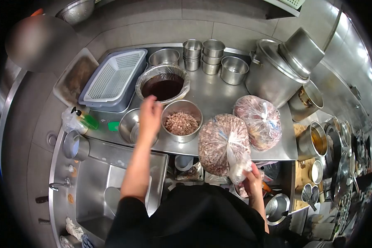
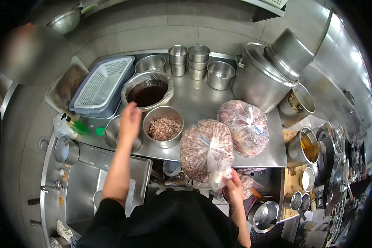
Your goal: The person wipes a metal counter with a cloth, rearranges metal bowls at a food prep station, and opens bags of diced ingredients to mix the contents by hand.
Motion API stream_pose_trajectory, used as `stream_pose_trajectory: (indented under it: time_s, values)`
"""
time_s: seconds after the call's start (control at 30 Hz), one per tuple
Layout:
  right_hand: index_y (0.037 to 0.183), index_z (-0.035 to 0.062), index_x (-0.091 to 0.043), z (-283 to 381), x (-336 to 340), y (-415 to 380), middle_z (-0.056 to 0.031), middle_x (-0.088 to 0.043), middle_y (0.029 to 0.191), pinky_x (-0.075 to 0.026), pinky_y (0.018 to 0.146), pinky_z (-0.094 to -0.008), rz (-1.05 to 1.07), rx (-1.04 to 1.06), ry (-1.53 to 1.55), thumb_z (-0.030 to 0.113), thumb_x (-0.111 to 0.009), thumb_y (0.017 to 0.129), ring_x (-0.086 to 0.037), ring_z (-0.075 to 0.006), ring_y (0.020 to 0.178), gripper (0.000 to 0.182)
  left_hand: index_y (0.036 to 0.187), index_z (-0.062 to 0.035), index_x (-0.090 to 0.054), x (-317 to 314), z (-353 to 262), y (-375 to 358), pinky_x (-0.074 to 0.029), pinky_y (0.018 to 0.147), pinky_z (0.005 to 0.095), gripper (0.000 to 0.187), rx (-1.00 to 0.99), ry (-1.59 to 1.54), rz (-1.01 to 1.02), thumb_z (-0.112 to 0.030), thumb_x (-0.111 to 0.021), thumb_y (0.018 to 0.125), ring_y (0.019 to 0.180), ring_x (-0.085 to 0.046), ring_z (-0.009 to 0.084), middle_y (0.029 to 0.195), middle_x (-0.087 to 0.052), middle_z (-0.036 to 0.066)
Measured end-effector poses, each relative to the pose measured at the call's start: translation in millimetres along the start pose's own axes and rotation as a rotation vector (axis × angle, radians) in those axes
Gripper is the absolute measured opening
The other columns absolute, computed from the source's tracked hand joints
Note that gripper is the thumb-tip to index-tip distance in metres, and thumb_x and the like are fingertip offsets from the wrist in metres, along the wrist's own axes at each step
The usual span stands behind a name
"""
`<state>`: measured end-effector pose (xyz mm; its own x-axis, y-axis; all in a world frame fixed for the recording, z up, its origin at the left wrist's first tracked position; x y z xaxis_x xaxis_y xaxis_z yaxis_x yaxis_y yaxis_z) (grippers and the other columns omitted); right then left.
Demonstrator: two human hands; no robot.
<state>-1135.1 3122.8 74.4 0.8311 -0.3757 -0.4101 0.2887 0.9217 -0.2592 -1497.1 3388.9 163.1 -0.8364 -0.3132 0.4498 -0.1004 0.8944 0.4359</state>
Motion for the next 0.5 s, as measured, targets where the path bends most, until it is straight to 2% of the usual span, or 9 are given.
stream_pose_trajectory:
  time_s: [0.1, 0.13, 0.17, 0.2, 0.23, 0.3, 0.33, 0.43, 0.5]
  values:
    - [0.136, 0.0049, -0.051, -7, 5, -21, -0.0088, -0.066, 0.110, -0.053, 0.049, -0.0304, -0.125, 0.049, 0.080, 0.001, -0.054, 0.091, -0.067, -0.0193, 0.080, 0.045, 0.134, 0.0106, -0.049, 17, 118, 101, -0.041, 0.106, 0.0472, 0.059, 0.072, 0.426, -0.113, -0.035, -0.057, 0.097, 0.121, -0.055, 0.0450, 0.130, -0.057, 0.032]
    - [0.135, 0.0047, -0.052, -6, 2, -27, -0.0085, -0.067, 0.109, -0.053, 0.048, -0.0299, -0.168, 0.040, 0.054, 0.002, -0.054, 0.091, -0.067, -0.0187, 0.077, 0.044, 0.135, 0.0125, -0.046, 16, 146, 123, -0.039, 0.108, 0.0463, 0.066, 0.251, 0.411, -0.027, -0.038, -0.060, 0.095, 0.122, -0.054, 0.0462, 0.126, -0.058, 0.034]
    - [0.134, 0.0046, -0.052, -8, 1, -29, -0.0083, -0.067, 0.108, -0.053, 0.047, -0.0299, -0.166, 0.059, 0.038, 0.003, -0.054, 0.091, -0.067, -0.0181, 0.076, 0.044, 0.130, 0.0091, -0.050, 9, 177, 143, -0.052, 0.094, 0.0502, 0.059, 0.281, 0.480, 0.008, -0.033, -0.065, 0.091, 0.108, -0.064, 0.0430, 0.118, -0.063, 0.031]
    - [0.134, 0.0045, -0.052, -10, 2, -32, -0.0081, -0.067, 0.107, -0.053, 0.047, -0.0299, -0.167, 0.079, 0.023, 0.003, -0.054, 0.090, -0.066, -0.0175, 0.075, 0.044, 0.130, 0.0091, -0.050, 9, 181, 150, -0.052, 0.094, 0.0502, 0.059, 0.267, 0.472, 0.019, -0.033, -0.065, 0.091, 0.108, -0.064, 0.0430, 0.118, -0.063, 0.031]
    - [0.134, 0.0045, -0.052, -13, 5, -35, -0.0081, -0.067, 0.107, -0.053, 0.047, -0.0299, -0.185, 0.091, 0.028, 0.003, -0.054, 0.090, -0.066, -0.0175, 0.075, 0.044, 0.125, 0.0068, -0.052, 2, 188, 152, -0.057, 0.080, 0.0489, 0.051, 0.431, 0.211, 0.145, -0.028, -0.064, 0.090, 0.096, -0.068, 0.0393, 0.113, -0.065, 0.028]
    - [0.136, 0.0026, -0.051, -19, 12, -43, -0.0094, -0.065, 0.118, -0.056, 0.081, -0.0354, -0.187, 0.061, -0.044, -0.001, -0.054, 0.087, -0.066, -0.0218, 0.099, 0.049, 0.117, 0.0012, -0.052, -11, 192, 157, -0.058, 0.044, 0.0381, 0.035, 0.559, 0.034, 0.219, -0.011, -0.061, 0.085, 0.064, -0.071, 0.0270, 0.095, -0.067, 0.021]
    - [0.136, 0.0026, -0.051, -21, 17, -47, -0.0094, -0.065, 0.118, -0.056, 0.081, -0.0354, -0.205, 0.070, -0.035, -0.001, -0.054, 0.087, -0.066, -0.0218, 0.099, 0.049, 0.120, 0.0024, -0.051, -15, 199, 162, -0.058, 0.043, 0.0372, 0.037, 0.552, 0.001, 0.210, -0.008, -0.058, 0.084, 0.057, -0.068, 0.0276, 0.088, -0.067, 0.020]
    - [0.136, 0.0053, -0.050, -32, 27, -55, -0.0082, -0.067, 0.105, -0.053, 0.044, -0.0316, -0.291, 0.040, -0.051, 0.003, -0.054, 0.088, -0.067, -0.0191, 0.072, 0.048, 0.118, 0.0035, -0.052, -29, 204, 171, -0.057, 0.041, 0.0370, 0.036, 0.541, -0.055, 0.205, -0.006, -0.057, 0.084, 0.054, -0.067, 0.0268, 0.082, -0.067, 0.019]
    - [0.134, 0.0041, -0.052, -31, 33, -58, -0.0083, -0.067, 0.102, -0.053, 0.045, -0.0307, -0.319, 0.058, -0.040, 0.002, -0.053, 0.088, -0.066, -0.0182, 0.070, 0.046, 0.113, 0.0043, -0.053, -43, 200, 177, -0.055, 0.038, 0.0358, 0.032, 0.558, -0.112, 0.191, -0.003, -0.056, 0.082, 0.052, -0.065, 0.0261, 0.082, -0.065, 0.018]
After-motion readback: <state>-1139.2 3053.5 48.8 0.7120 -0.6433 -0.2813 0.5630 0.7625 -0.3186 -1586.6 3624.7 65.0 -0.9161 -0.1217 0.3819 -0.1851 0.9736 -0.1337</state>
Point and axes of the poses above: each hand's wrist, its own y-axis towards the middle knuckle, its own x-axis out of the back of the hand, z = x × y, the point moved 4 cm from there along y, towards the middle knuckle
